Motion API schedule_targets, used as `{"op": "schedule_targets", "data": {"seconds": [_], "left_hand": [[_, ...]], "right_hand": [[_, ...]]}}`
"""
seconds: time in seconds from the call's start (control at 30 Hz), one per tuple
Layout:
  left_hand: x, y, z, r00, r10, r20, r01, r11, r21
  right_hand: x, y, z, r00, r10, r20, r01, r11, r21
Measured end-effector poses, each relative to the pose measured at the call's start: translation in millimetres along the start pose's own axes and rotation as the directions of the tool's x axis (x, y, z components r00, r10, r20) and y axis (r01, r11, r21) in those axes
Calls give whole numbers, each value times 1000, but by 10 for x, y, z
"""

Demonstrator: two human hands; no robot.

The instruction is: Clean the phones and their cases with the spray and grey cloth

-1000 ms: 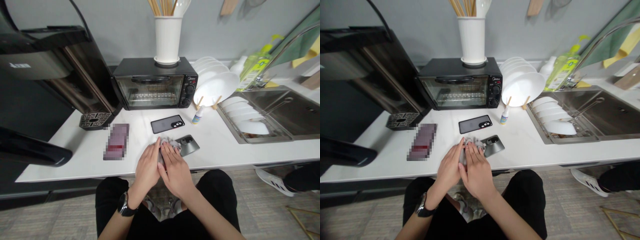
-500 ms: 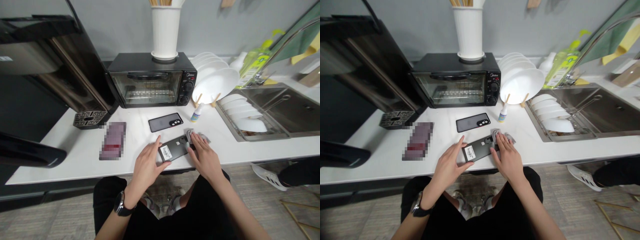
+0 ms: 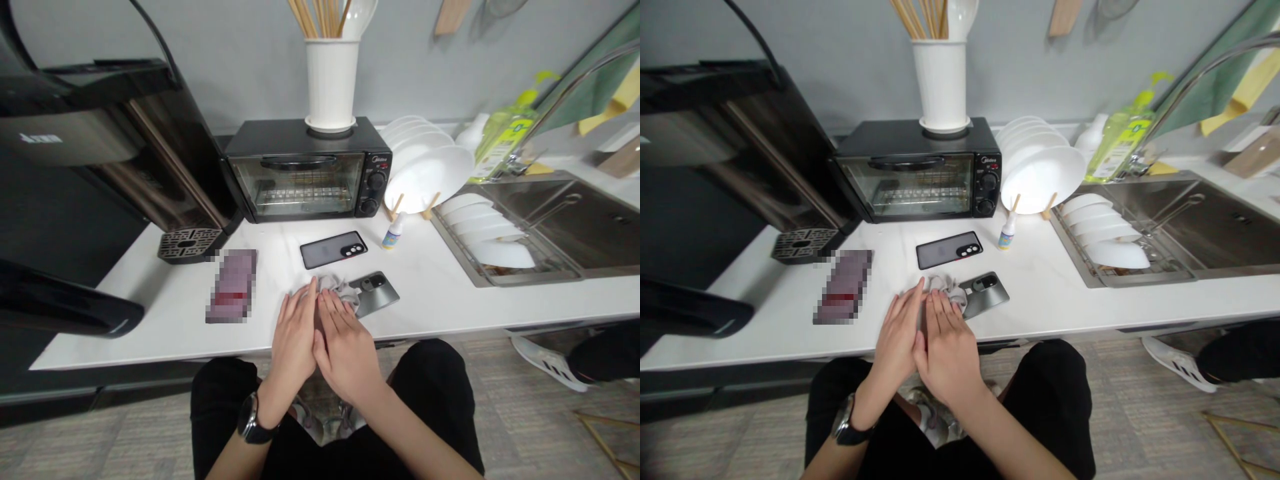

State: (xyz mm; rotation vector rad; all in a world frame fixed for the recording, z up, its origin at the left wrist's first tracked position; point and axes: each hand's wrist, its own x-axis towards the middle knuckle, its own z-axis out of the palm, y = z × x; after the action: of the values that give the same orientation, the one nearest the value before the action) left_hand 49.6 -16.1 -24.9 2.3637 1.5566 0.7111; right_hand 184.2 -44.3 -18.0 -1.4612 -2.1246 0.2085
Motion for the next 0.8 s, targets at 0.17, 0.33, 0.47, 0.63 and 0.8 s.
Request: {"op": "schedule_targets", "data": {"seconds": [0.17,0.33,0.47,0.63,0.8], "left_hand": [[31,21,-29,999,-40,22,41,999,-35],[67,15,-59,999,-15,39,17,998,-66],[94,-4,-62,998,21,51,-17,997,-71],[117,-2,-64,998,31,61,-25,996,-90],[117,-3,-70,998,27,61,-21,995,-96]], "right_hand": [[-226,125,-164,993,-91,69,87,994,60],[-393,488,-320,994,-89,69,89,996,-6],[-449,900,-432,1000,13,-21,-15,995,-99],[-185,1193,-458,990,102,-94,-118,976,-182],[127,1068,-344,985,133,-109,-149,978,-146]]}}
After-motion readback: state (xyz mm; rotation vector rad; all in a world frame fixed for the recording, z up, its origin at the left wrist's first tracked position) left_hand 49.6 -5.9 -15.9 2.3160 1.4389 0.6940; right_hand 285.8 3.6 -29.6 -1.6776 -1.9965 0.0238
